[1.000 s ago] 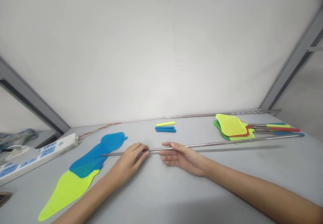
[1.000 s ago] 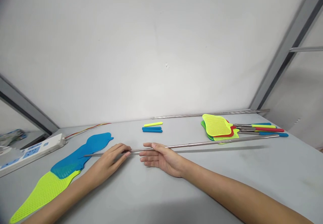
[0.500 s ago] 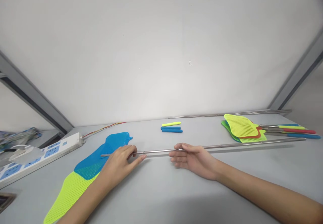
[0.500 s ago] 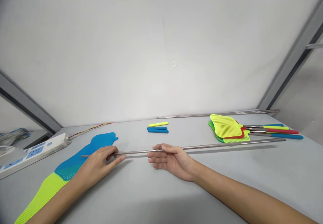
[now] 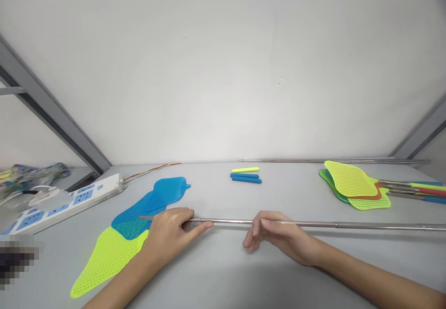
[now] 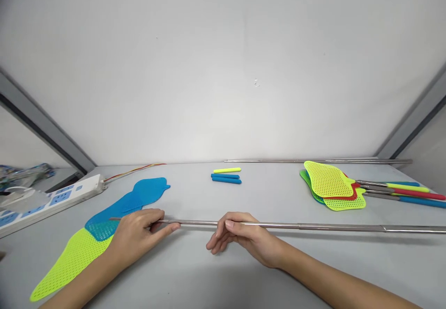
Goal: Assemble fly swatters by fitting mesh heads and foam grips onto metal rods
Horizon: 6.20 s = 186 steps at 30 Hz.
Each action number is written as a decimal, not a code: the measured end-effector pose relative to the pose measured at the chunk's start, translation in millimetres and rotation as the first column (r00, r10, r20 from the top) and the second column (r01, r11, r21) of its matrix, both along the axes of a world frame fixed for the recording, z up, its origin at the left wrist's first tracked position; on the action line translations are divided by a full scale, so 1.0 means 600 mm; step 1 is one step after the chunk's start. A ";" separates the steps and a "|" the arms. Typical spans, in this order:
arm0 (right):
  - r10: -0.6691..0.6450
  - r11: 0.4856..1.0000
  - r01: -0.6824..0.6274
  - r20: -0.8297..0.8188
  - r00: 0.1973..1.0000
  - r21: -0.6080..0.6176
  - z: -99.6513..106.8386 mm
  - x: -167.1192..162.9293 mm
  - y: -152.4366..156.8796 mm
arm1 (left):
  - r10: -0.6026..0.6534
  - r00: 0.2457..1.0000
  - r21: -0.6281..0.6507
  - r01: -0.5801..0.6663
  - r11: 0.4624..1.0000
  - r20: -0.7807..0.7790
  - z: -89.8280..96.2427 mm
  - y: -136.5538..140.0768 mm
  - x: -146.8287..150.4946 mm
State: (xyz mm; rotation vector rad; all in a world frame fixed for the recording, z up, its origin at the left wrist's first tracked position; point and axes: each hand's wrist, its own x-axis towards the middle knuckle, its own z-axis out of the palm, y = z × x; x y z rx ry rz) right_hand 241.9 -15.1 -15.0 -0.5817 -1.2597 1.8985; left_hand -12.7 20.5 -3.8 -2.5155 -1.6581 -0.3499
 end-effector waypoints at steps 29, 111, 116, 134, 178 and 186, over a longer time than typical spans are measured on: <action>-0.124 0.969 -0.017 0.544 0.830 0.248 0.013 -0.020 -0.062 | -0.267 0.960 0.069 0.261 0.963 0.085 -0.008 -0.082 0.050; -0.040 0.990 -0.010 0.346 0.938 0.141 0.006 -0.017 -0.034 | -0.277 0.853 -0.018 0.317 0.948 0.443 0.031 -0.052 0.020; -0.040 0.990 -0.009 0.345 0.938 0.141 0.010 -0.017 -0.034 | -0.291 0.855 -0.041 0.340 0.939 0.430 0.038 -0.051 0.024; -0.093 0.991 0.060 0.303 0.948 0.116 0.009 -0.020 -0.038 | -0.289 0.946 -0.215 0.316 0.924 0.145 0.031 -0.021 0.012; 0.071 0.987 -0.108 0.280 0.957 0.118 0.005 -0.010 -0.028 | -0.300 0.954 -0.321 0.293 0.901 0.028 -0.002 -0.042 0.023; 0.079 0.982 -0.130 0.324 0.943 0.137 0.010 -0.008 -0.029 | -0.309 0.950 -0.314 0.308 0.898 0.049 0.000 -0.046 0.030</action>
